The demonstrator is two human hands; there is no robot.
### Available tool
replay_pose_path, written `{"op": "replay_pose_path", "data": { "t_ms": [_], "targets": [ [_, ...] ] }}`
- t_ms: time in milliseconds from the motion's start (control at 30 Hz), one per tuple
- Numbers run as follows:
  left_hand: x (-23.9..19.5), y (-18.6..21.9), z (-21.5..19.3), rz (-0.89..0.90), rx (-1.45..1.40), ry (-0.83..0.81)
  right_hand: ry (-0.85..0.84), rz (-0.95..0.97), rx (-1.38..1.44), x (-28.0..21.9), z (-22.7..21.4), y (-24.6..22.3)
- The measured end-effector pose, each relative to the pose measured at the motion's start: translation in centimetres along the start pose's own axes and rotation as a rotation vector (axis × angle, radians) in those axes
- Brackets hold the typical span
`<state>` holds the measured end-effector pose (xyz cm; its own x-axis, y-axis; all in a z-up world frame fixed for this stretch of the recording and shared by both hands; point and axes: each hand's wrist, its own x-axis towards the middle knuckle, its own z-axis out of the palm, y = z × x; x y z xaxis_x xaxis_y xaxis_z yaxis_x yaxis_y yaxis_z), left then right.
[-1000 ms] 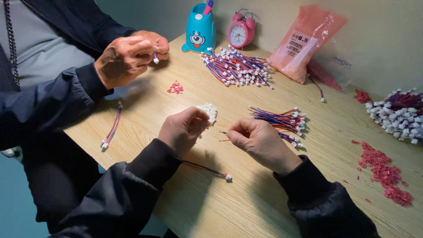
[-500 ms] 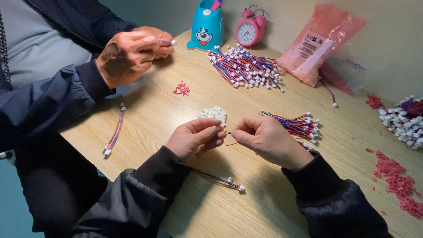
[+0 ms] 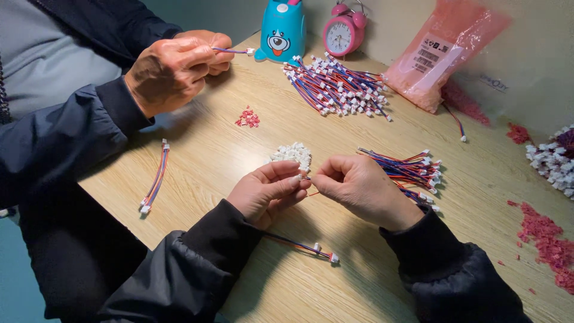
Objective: Assembling small electrical wire harnesses by manually attaching plastic connectors to the ends of multi-colored wires.
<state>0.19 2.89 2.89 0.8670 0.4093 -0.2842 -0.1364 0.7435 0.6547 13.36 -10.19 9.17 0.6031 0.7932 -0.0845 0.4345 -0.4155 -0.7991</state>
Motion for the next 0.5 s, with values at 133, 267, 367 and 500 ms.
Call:
{"op": "replay_pose_path", "data": {
  "t_ms": [133, 267, 367, 500],
  "targets": [
    [0.0, 0.1, 0.1, 0.003, 0.011, -0.002, -0.008, 0.000, 0.008, -0.2, 0.0, -0.2],
    [-0.2, 0.2, 0.3, -0.009, 0.020, 0.011, -0.005, -0.010, -0.023, -0.4, -0.2, -0.7],
    [-0.2, 0.2, 0.3, -0.008, 0.025, 0.014, 0.017, -0.020, -0.053, -0.8, -0.3, -1.4],
    [0.0, 0.1, 0.0, -0.023, 0.027, 0.013, 0.022, -0.063, -0.084, -1.2, -0.6, -2.0]
  ]
}}
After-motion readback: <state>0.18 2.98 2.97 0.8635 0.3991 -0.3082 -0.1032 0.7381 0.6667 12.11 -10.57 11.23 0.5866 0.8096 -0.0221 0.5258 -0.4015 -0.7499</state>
